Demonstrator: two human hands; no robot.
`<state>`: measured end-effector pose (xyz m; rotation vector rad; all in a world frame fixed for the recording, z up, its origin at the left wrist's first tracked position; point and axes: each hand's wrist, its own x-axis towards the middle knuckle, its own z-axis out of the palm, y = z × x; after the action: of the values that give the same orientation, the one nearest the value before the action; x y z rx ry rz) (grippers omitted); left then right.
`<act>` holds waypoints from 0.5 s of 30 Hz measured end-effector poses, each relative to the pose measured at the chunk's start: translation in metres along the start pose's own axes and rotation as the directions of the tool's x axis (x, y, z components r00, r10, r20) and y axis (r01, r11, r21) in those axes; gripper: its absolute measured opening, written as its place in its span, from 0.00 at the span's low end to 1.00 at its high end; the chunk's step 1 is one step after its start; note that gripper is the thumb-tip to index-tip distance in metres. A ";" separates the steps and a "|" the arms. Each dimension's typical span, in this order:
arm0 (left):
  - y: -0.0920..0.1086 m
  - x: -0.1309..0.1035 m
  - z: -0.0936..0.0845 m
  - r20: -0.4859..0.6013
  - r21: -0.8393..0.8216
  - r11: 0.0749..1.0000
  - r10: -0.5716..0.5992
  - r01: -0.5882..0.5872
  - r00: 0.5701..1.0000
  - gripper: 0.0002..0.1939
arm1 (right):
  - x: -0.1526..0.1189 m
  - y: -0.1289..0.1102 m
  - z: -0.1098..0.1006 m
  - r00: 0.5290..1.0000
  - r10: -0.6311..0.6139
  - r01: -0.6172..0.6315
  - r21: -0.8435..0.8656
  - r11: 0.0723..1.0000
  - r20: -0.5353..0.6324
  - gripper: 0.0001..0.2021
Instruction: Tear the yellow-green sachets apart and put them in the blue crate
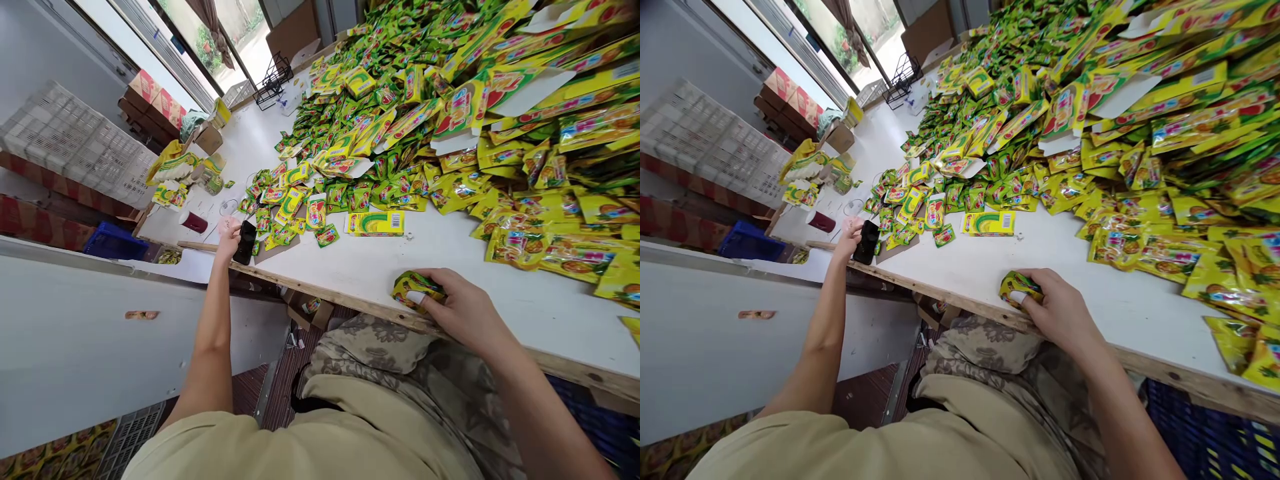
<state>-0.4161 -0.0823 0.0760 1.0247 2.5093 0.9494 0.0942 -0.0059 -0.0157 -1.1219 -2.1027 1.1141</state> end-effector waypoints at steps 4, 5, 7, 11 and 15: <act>-0.008 -0.010 0.004 -0.099 0.051 0.998 0.052 -0.047 0.994 0.22 | -0.001 0.001 0.001 1.000 0.001 0.000 -0.025 1.000 0.003 0.18; -0.010 -0.013 0.005 -0.125 0.068 0.995 0.075 -0.067 0.989 0.20 | -0.001 0.001 0.001 1.000 0.001 -0.001 -0.029 1.000 0.004 0.18; -0.015 -0.021 0.008 -0.178 0.129 0.985 0.139 -0.117 0.974 0.18 | -0.001 0.001 0.001 1.000 0.004 -0.004 -0.030 1.000 0.005 0.18; -0.022 -0.034 0.015 -0.238 0.312 0.929 0.281 -0.201 0.930 0.18 | 0.000 0.000 0.001 1.000 0.010 -0.010 -0.024 1.000 0.001 0.17; -0.021 -0.038 0.020 -0.231 0.418 0.888 0.310 -0.194 0.922 0.20 | 0.000 0.000 0.000 1.000 0.010 -0.010 -0.028 1.000 0.008 0.18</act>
<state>-0.3908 -0.1108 0.0471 1.4605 2.9437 0.7228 0.0935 -0.0059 -0.0157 -1.1433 -2.1271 1.0989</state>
